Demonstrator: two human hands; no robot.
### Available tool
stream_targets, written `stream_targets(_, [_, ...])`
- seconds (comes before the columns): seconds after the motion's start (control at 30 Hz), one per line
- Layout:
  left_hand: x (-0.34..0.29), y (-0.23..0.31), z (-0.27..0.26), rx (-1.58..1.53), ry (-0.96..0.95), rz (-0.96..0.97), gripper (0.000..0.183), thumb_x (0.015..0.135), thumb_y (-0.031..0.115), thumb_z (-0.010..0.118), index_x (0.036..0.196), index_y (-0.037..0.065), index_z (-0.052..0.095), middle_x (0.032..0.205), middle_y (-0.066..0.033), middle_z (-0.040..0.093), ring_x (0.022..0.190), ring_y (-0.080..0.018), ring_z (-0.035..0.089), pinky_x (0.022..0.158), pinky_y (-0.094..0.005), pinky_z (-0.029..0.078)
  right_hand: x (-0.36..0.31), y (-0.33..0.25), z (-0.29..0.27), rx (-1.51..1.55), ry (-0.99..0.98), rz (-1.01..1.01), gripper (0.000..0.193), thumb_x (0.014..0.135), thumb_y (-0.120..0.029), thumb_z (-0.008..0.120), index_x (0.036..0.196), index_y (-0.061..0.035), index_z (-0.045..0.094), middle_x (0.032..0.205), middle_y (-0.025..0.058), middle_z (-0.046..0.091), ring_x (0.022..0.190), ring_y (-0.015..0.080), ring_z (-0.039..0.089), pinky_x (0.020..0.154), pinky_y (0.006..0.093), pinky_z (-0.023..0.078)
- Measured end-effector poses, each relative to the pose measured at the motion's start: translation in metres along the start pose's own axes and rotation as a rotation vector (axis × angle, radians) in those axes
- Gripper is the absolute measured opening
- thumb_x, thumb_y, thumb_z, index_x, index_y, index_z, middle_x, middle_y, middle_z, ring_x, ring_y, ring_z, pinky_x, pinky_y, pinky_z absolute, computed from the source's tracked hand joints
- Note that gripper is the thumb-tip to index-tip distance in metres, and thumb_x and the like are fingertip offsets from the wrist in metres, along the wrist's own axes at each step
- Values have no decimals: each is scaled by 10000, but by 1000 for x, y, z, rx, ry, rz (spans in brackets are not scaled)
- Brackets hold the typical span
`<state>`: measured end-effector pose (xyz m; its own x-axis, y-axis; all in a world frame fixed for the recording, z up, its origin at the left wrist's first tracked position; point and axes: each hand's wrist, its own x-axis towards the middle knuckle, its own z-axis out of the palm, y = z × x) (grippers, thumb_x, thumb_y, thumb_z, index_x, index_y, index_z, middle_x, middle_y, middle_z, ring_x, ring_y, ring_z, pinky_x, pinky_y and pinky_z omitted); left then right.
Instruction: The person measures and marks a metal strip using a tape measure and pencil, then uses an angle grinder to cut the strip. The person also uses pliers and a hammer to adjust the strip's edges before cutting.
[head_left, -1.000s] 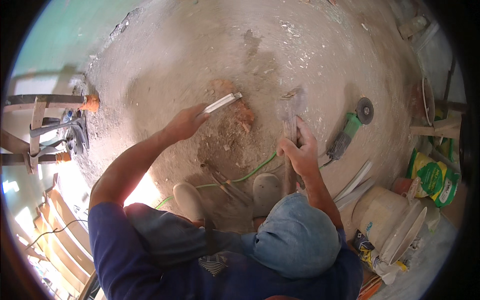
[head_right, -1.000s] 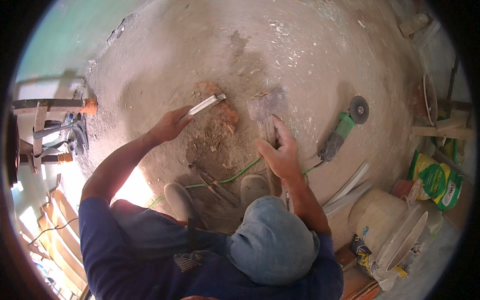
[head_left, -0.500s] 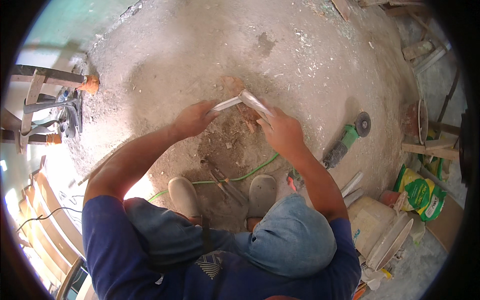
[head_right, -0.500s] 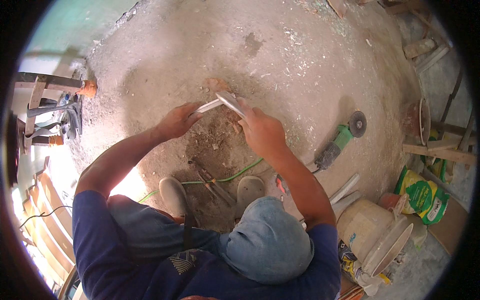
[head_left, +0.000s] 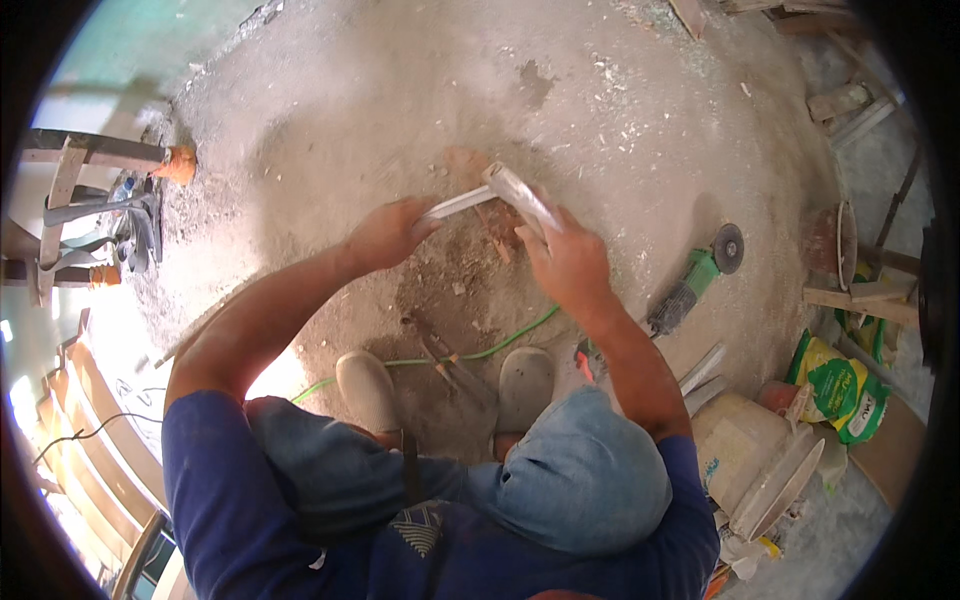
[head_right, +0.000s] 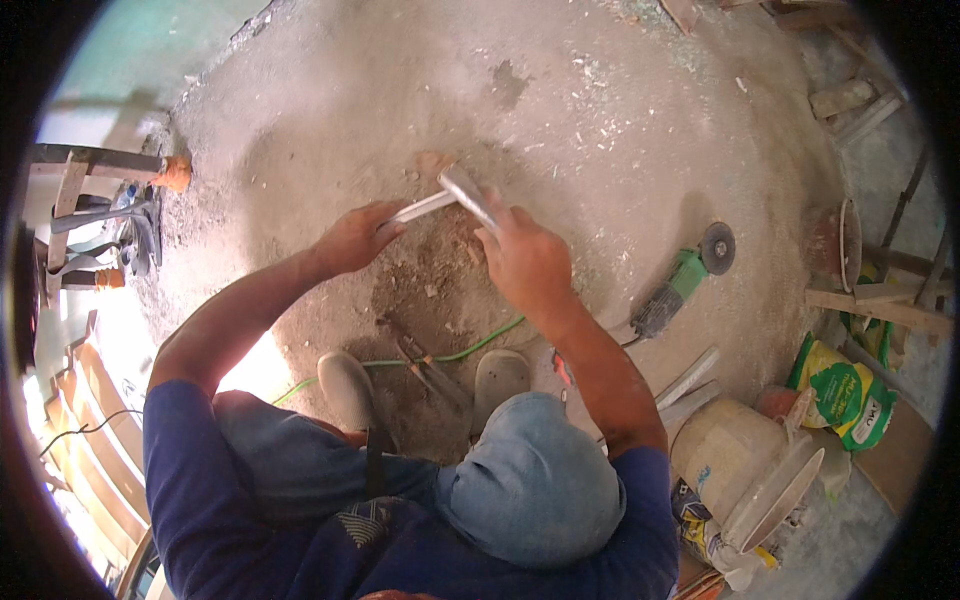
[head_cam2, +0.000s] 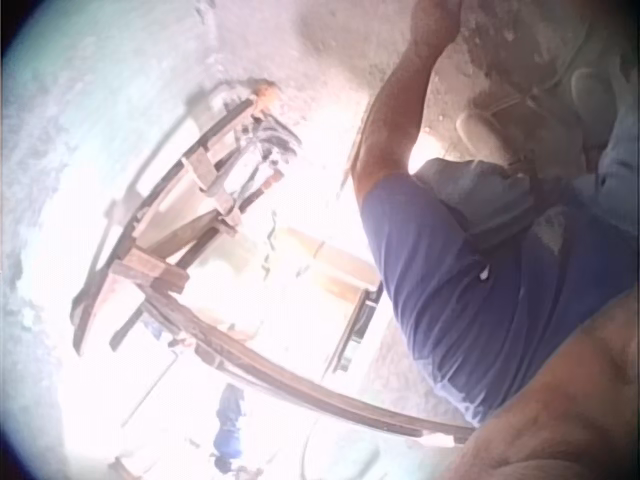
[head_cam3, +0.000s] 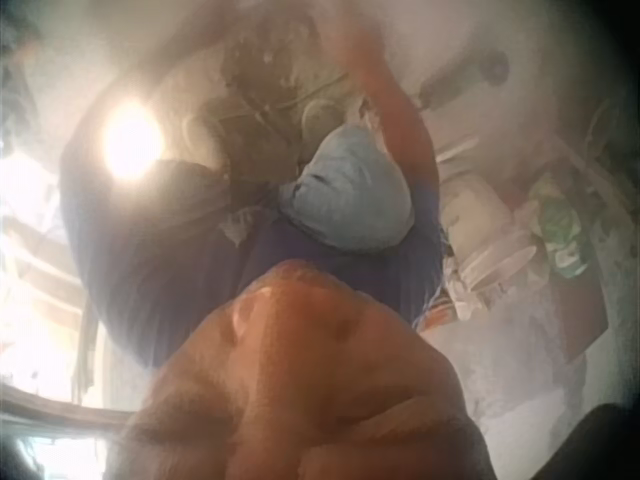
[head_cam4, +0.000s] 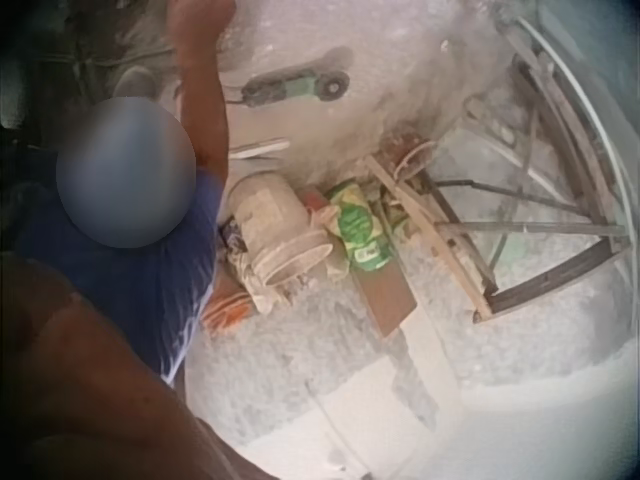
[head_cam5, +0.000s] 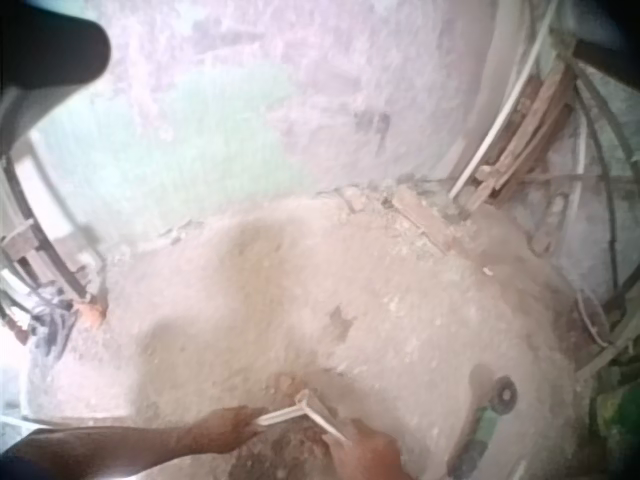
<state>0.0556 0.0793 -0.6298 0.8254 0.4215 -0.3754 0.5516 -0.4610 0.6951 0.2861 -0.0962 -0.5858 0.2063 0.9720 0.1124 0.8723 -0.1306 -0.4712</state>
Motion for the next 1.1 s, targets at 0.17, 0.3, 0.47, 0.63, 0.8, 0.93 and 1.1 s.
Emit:
stream_targets(0.17, [1,1,0,-19,9,21,438,1039,282,555,1417,63,526,1228,-237,643,1137,-388,634,999,-463,498,2,5,5,-8,-56,33,566,907,-200,704,1439,-129,524,900,127,643,683,341,657,605,437,541])
stream_targets(0.3, [2,-2,2,16,28,20,440,1037,282,557,1420,68,525,1253,-235,633,1155,-383,627,998,-456,496,1,3,1,56,-20,110,526,913,-240,711,1398,-98,566,1019,184,696,796,390,682,694,450,553])
stream_targets(0.47, [1,-4,6,-17,79,67,453,1018,316,573,1384,50,551,1185,-231,643,1113,-411,618,967,-478,490,-3,6,6,28,-53,84,530,882,-209,731,1379,-120,569,963,156,675,742,364,675,633,433,548])
stream_targets(0.63, [-7,11,9,49,96,-34,511,963,314,658,1391,64,534,1157,-203,618,1073,-394,624,934,-475,499,-19,9,-15,424,35,402,490,882,-211,740,1318,-56,578,906,103,694,703,233,681,622,353,534])
stream_targets(0.8, [-4,14,14,169,169,-68,562,876,321,757,1322,52,547,1156,-178,567,1057,-389,610,904,-468,504,-76,18,-63,804,396,866,215,933,-112,685,1117,-41,600,759,21,632,560,88,578,456,254,460])
stream_targets(0.93, [1,9,14,166,152,-128,598,849,307,787,1328,51,538,1164,-181,558,1069,-387,606,910,-473,504,-143,89,-96,663,601,1004,459,904,-124,718,1309,18,557,947,39,656,764,108,623,623,282,504])
stream_targets(1.1, [-7,5,6,113,118,-156,695,823,292,813,1404,68,503,1246,-197,573,1144,-383,602,975,-453,500,-223,200,-122,516,740,1157,404,894,-166,723,1226,36,615,1000,96,670,840,187,640,713,335,528])
